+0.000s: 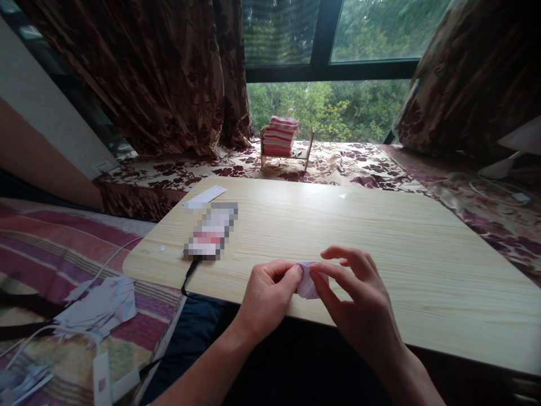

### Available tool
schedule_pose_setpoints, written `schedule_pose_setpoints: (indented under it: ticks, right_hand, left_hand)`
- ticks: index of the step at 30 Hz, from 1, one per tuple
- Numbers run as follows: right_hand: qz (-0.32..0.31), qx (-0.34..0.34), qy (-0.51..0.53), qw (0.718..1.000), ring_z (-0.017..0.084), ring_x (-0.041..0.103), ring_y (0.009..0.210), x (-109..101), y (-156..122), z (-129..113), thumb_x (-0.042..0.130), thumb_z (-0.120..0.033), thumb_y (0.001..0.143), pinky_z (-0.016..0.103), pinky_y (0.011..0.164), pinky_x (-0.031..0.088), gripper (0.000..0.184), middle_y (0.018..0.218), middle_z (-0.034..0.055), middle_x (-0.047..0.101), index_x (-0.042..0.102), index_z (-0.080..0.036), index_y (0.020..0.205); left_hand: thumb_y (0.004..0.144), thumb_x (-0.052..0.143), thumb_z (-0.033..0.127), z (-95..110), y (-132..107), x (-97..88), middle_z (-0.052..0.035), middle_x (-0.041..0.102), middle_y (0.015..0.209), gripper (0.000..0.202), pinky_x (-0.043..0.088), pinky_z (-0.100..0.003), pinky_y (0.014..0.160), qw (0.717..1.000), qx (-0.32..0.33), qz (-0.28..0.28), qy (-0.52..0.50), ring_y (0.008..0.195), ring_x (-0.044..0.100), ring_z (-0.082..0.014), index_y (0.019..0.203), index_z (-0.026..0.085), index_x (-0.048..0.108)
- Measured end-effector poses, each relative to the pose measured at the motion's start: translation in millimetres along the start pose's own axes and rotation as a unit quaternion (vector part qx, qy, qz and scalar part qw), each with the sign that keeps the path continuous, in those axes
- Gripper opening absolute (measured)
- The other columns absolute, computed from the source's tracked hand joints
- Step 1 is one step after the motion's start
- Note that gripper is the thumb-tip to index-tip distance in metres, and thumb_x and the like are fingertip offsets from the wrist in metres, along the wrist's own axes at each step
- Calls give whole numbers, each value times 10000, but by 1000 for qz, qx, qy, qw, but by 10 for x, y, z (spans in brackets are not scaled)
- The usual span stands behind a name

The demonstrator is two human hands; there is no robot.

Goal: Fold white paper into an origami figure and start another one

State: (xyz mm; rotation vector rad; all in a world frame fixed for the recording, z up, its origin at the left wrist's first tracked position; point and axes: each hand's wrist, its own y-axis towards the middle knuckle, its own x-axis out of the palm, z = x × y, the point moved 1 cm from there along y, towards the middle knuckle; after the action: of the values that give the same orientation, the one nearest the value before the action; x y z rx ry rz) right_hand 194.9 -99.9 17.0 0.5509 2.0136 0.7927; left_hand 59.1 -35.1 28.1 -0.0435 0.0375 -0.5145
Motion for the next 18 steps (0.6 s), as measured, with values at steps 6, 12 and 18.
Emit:
schedule_pose_setpoints:
  ticks: [6, 12, 18]
  right_hand:
    - [24, 12, -5, 1000, 207, 542, 847, 2, -9, -1, 619, -100, 800, 362, 693, 484, 166, 917, 56, 572, 622, -233, 900]
    - [-52, 45, 77, 995, 203, 573, 870, -69, 13, 7, 569, -163, 854, 336, 697, 496, 135, 934, 60, 586, 638, -239, 943]
    - [-138, -1, 97, 986, 187, 585, 963, -188, 99, 205, 504, -110, 873, 329, 790, 496, 273, 1042, 63, 581, 605, -262, 1075]
  left_hand:
    - [796, 570, 291, -5, -1, 10, -18, 593, 604, 270, 397, -224, 591, 1000, -10, 1, -7, 624, 507, -135, 618, 115, 671]
    - [796, 572, 338, -61, 38, -20, -5, 572, 598, 283, 366, -215, 552, 1000, -19, -2, -3, 593, 478, -121, 653, 115, 672]
    - [842, 491, 323, 42, 133, -119, 35, 469, 578, 286, 314, -203, 515, 983, -16, -140, 119, 561, 417, -99, 640, 143, 585]
